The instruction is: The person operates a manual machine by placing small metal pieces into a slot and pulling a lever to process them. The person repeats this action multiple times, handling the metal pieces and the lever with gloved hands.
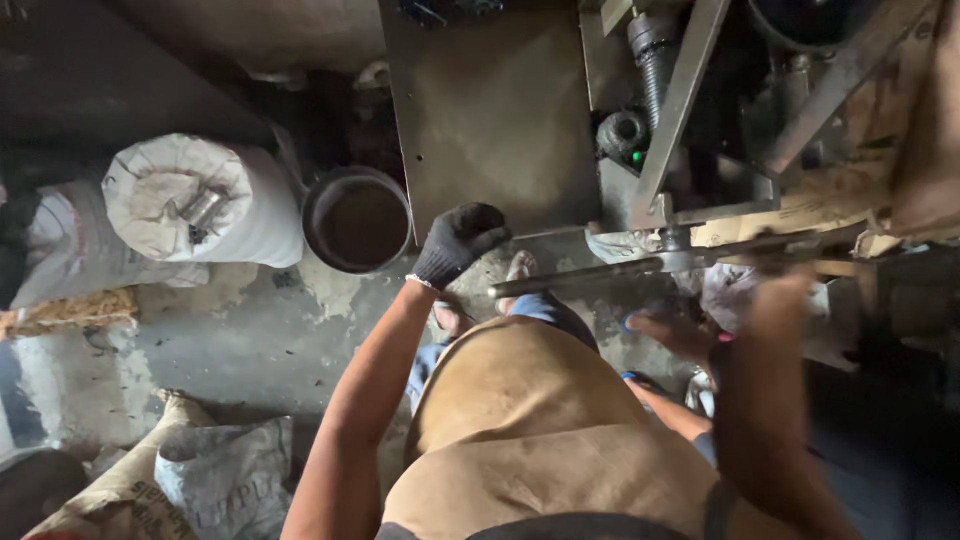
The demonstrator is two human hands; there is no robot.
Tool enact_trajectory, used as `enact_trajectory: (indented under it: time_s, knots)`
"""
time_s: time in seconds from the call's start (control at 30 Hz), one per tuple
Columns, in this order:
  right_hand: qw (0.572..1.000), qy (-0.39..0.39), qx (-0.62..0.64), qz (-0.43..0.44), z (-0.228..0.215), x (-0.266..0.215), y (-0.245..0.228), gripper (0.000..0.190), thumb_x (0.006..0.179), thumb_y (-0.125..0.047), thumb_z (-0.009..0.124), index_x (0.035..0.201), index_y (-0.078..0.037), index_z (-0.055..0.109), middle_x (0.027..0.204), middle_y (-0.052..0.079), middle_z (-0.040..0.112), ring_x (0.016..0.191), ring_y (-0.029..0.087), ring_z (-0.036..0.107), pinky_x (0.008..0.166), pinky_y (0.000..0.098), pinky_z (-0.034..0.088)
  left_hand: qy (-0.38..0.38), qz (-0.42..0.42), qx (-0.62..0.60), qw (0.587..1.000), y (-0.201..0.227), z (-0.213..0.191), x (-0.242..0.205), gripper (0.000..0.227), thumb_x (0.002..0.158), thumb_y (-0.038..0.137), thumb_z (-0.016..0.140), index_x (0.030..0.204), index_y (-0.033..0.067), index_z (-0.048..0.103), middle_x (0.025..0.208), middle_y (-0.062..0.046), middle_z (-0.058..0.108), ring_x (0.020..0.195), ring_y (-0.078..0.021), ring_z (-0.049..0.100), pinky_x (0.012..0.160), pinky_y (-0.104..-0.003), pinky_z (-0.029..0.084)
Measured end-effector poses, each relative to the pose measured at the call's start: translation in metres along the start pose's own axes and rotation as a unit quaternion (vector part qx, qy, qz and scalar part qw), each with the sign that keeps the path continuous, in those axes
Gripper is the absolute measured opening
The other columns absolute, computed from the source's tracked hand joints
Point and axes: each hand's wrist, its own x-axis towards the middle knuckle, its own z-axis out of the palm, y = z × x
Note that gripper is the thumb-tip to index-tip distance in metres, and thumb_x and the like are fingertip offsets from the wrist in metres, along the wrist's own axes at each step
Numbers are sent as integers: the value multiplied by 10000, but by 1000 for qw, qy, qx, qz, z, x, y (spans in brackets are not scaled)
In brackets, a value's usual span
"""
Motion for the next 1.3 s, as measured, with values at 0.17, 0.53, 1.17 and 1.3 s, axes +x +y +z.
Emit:
enact_trajectory:
  time_s: [0.17,0.53,1.17,1.3]
  knots:
    - [979,176,85,-49,-70,38,-53,270,1091,-262,653,1267,-58,673,1224,97,722,1097,210,698,949,339,567,-8,-17,32,999,-9,1,6,311,862,208,811,1093,10,747,1039,-131,760,947,-199,732,868,-343,576]
    - [824,281,-31,-490,11,6,-199,262,1141,-247,660,1272,-19,661,1189,99,731,1084,190,708,947,321,575,61,-26,86,994,19,57,135,581,840,324,837,1332,80,649,1135,-125,776,1020,-212,761,882,-345,595]
    - [965,-258,43,-6,266,320,-180,991,1004,-771,395,1606,8,280,1636,200,323,1486,313,334,1208,485,303,183,-144,348,908,33,128,379,599,893,564,689,1238,79,629,1221,-217,674,1093,-397,701,907,-506,571]
    - [967,-139,179,-115,242,257,-229,864,1039,-733,387,1381,52,499,1338,209,549,1211,312,532,1052,429,446,207,-131,271,931,44,91,330,718,685,505,856,1191,58,614,1177,-221,654,1066,-438,653,892,-507,532]
